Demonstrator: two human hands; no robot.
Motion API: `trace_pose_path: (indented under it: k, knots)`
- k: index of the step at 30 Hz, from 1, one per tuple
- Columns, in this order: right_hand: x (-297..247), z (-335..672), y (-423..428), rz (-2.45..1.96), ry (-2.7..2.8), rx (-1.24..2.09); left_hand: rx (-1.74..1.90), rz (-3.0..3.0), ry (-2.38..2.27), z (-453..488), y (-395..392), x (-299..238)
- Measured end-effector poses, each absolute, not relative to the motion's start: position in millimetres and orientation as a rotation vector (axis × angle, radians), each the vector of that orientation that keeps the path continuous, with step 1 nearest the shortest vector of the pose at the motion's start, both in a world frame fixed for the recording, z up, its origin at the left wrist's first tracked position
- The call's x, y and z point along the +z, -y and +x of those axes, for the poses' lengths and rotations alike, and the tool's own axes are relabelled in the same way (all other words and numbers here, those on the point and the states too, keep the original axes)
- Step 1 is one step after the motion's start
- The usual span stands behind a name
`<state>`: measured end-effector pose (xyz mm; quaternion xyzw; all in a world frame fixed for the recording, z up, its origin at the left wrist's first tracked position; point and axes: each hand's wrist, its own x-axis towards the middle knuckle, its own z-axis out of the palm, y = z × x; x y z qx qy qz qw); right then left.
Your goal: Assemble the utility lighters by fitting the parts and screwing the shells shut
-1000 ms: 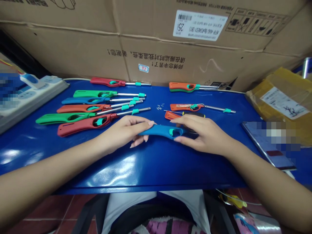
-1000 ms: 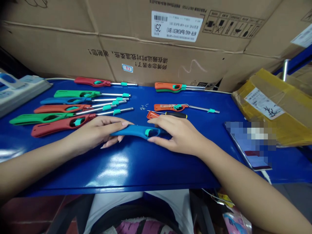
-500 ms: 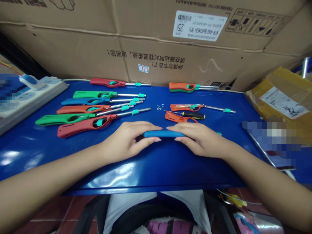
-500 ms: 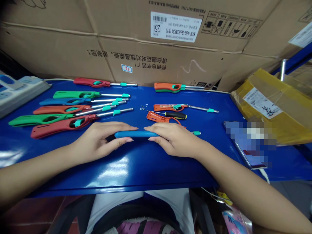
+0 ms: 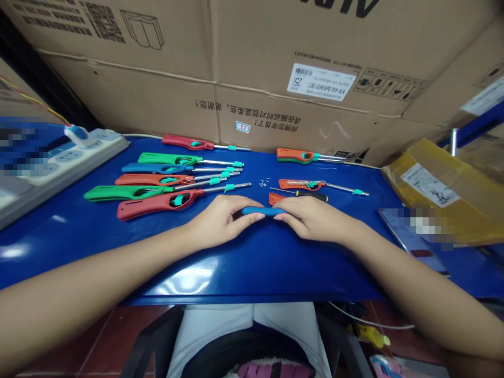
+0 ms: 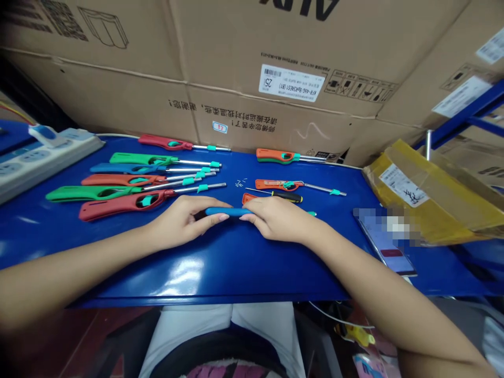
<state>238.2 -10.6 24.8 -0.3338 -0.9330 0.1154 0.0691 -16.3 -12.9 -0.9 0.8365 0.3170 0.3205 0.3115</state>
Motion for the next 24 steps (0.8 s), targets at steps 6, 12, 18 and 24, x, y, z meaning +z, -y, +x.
trace_pose_path:
  k: [6, 12, 18, 24]
  knots:
    - [24.6, 247.3, 15.4, -1.013, 2.782, 0.374, 0.812, 1.976, -0.833, -9.7, 12.6, -3.7]
    - [28.3, 262.1, 15.3, -1.084, 2.793, 0.351, 0.898, 1.613, -0.875, -7.6, 10.1, -8.0]
    - [24.3, 264.6, 10.0, -1.031, 2.798, 0.481, 0.900, 1.565, -0.885, -7.3, 6.0, -6.6]
    - [20.4, 264.1, 11.2, -0.941, 2.828, 0.280, 0.852, 1.926, -0.916, -13.8, -0.6, -2.0]
